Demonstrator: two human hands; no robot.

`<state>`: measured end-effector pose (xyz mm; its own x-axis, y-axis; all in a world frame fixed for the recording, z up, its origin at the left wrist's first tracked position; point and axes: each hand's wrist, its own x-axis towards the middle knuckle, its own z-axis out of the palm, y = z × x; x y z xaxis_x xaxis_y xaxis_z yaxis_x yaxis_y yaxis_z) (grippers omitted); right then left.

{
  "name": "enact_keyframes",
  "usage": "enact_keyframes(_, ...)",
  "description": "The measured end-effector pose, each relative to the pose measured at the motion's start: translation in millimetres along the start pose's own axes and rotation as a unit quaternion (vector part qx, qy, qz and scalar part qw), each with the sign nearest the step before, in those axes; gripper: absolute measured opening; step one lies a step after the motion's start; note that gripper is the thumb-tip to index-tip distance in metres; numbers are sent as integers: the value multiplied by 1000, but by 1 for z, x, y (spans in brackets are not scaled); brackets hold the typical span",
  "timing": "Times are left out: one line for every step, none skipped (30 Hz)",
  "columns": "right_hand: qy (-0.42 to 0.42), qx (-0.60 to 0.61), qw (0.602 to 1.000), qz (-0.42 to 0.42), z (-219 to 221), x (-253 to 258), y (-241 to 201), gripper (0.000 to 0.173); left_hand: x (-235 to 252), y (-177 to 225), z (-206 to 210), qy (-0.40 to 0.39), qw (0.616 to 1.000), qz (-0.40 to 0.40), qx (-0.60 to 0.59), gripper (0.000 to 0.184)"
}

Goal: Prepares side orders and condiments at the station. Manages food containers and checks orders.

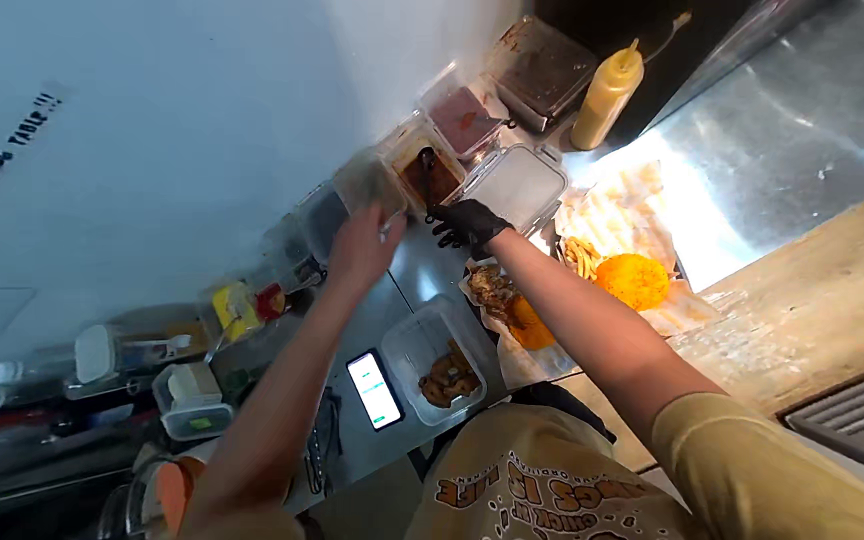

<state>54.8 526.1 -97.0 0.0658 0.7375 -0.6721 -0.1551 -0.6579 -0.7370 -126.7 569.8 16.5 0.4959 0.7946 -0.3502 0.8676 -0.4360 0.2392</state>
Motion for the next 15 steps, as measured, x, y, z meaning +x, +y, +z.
enact_keyframes(-2, 34, 999, 11, 10, -5, -8, 49, -38, -13, 14, -49, 998, -34, -16, 53)
enact_keyframes(5, 56, 998, 23, 19, -14, -19, 47, -70, -30, 30, -103, 991, -75, -28, 53)
enact_keyframes(26, 66, 997, 30, 29, -19, -27, 43, -100, -44, 45, -152, 979, -123, -51, 54)
enact_keyframes(49, 60, 996, 32, 35, -18, -30, 39, -127, -54, 58, -182, 965, -170, -78, 55)
enact_keyframes(69, 38, 996, 31, 38, -10, -27, 35, -151, -62, 71, -194, 953, -206, -107, 55)
enact_keyframes(81, 2, 996, 24, 36, 2, -21, 33, -172, -69, 85, -196, 941, -237, -142, 55)
enact_keyframes(83, -50, 995, 14, 30, 11, -17, 32, -190, -75, 100, -190, 930, -259, -180, 54)
enact_keyframes(83, -116, 990, -2, 21, 13, -16, 32, -205, -78, 115, -181, 919, -274, -219, 53)
enact_keyframes(91, -197, 976, -21, 11, 11, -19, 32, -218, -79, 130, -169, 908, -286, -255, 51)
enact_keyframes(106, -289, 950, -42, 2, 6, -26, 33, -227, -79, 143, -157, 896, -298, -288, 51)
enact_keyframes(127, -378, 915, -58, -5, -4, -35, 34, -233, -77, 156, -148, 884, -309, -317, 51)
enact_keyframes(143, -459, 874, -67, -9, -14, -47, 33, -236, -74, 169, -135, 874, -318, -342, 52)
enact_keyframes(153, -527, 833, -71, -8, -22, -59, 31, -237, -71, 179, -124, 866, -323, -360, 53)
enact_keyframes(158, -576, 799, -72, -5, -24, -68, 28, -236, -68, 188, -116, 861, -324, -374, 53)
enact_keyframes(157, -609, 774, -72, -2, -22, -73, 25, -235, -64, 195, -105, 859, -323, -383, 53)
